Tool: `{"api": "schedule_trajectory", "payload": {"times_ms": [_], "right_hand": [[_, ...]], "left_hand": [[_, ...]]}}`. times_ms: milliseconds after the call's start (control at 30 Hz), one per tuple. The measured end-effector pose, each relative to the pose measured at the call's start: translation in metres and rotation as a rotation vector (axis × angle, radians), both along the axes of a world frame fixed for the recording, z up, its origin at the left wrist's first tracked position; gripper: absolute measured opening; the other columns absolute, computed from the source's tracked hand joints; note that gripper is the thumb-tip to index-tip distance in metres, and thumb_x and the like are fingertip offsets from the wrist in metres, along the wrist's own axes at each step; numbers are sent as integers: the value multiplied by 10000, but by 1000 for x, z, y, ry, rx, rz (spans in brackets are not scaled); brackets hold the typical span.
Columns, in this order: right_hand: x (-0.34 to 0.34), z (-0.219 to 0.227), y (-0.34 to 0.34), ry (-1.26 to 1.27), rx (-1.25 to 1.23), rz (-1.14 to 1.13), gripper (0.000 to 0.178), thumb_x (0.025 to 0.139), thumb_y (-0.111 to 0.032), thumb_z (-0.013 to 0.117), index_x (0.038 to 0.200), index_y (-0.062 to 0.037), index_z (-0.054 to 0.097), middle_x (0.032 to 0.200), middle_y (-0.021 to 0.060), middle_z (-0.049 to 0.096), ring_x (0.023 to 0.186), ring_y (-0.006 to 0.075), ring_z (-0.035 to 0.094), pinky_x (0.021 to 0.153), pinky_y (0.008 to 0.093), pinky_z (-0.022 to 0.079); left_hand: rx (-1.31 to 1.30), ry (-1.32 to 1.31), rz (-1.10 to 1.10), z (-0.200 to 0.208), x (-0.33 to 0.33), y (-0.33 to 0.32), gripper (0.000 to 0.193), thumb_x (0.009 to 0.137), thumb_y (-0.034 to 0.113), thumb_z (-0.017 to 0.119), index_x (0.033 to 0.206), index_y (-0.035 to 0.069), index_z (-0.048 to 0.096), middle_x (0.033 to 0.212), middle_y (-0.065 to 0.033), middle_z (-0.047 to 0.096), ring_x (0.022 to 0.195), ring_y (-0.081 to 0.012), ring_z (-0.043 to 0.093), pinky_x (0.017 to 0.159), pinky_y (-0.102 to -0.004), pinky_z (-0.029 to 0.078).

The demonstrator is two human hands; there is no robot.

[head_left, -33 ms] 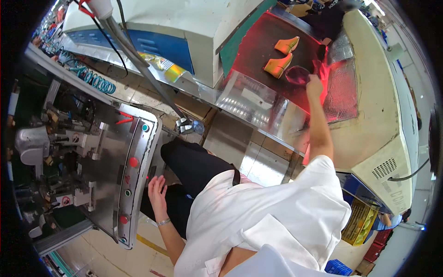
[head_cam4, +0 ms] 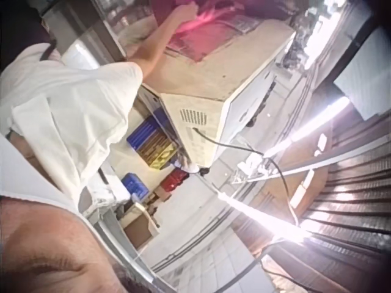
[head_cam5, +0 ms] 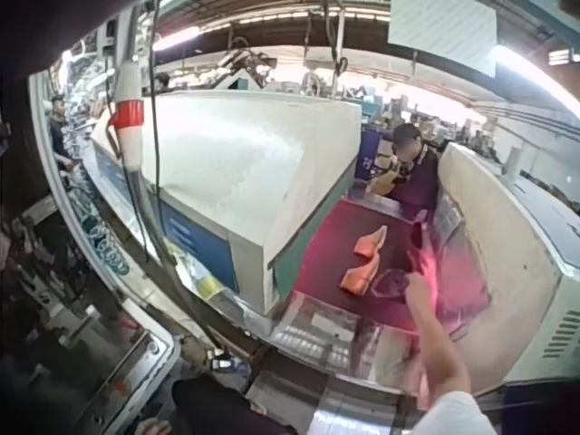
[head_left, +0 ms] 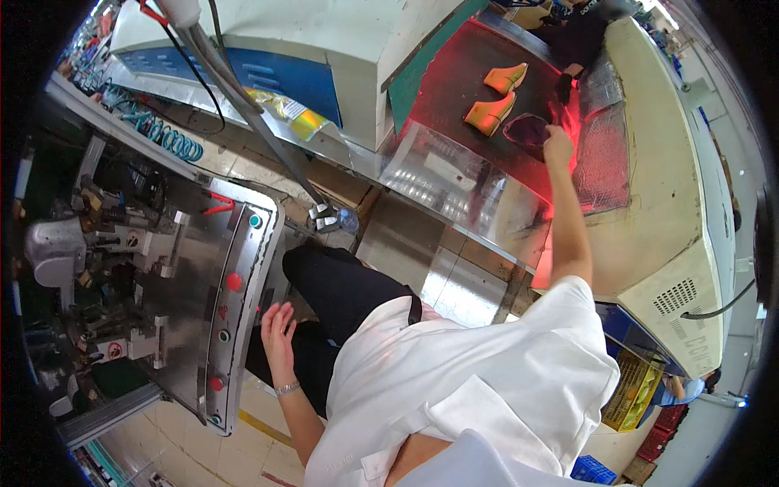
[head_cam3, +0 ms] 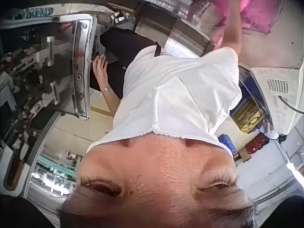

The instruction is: Operating a heat-setting or lasting machine to shape shoe uppers.

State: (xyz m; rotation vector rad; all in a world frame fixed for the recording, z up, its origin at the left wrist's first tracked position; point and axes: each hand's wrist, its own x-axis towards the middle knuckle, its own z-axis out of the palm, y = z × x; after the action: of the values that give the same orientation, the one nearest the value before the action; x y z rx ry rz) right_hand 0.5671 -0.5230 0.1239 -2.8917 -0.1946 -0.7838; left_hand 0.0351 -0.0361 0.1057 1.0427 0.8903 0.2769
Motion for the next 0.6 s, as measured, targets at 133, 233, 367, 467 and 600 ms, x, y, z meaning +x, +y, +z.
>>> {"api": "schedule_trajectory", "payload": {"times_ms": [133, 233, 367, 467, 600], "right_hand": [[-53, 121, 71, 114, 75, 197, 268, 776, -49, 506, 985, -160, 634, 866, 128, 643, 821, 336, 606, 709, 425, 472], [-106, 188, 130, 250, 202, 468, 257, 773, 22, 515, 1001, -45, 612, 883, 144, 639, 871, 268, 628, 758, 326, 470], [-157, 224, 211, 297, 153, 836, 239, 782, -16, 518, 992, -73, 617, 921, 120, 645, 841, 301, 617, 708, 349, 480], [-209, 238, 268, 227, 301, 1113, 248, 773, 5, 529, 1000, -37, 618, 927, 119, 650, 842, 277, 635, 730, 316, 496], [-263, 240, 297, -206, 202, 1556, 155, 779, -59, 588, 924, -56, 640, 953, 121, 655, 908, 235, 635, 799, 329, 504]], "left_hand": [[-104, -239, -222, 50, 58, -29, 294, 924, 168, 451, 1181, 25, 449, 1168, -166, 536, 1109, -247, 507, 947, -383, 390], [-307, -450, -404, 92, 109, -49, 320, 916, 169, 450, 1193, 10, 436, 1168, -184, 533, 1100, -270, 514, 956, -401, 396], [-950, -552, -475, 143, 149, -59, 477, 942, 316, 376, 1262, -38, 354, 1289, -210, 422, 1179, -303, 443, 988, -398, 379], [-1070, -625, -287, 161, 144, -32, 644, 937, 431, 306, 1280, -114, 280, 1344, -252, 327, 1252, -339, 344, 1051, -423, 292], [-890, -688, 44, 187, 117, 25, 633, 935, 446, 299, 1259, -97, 339, 1290, -226, 414, 1224, -312, 385, 1058, -428, 268]]}}
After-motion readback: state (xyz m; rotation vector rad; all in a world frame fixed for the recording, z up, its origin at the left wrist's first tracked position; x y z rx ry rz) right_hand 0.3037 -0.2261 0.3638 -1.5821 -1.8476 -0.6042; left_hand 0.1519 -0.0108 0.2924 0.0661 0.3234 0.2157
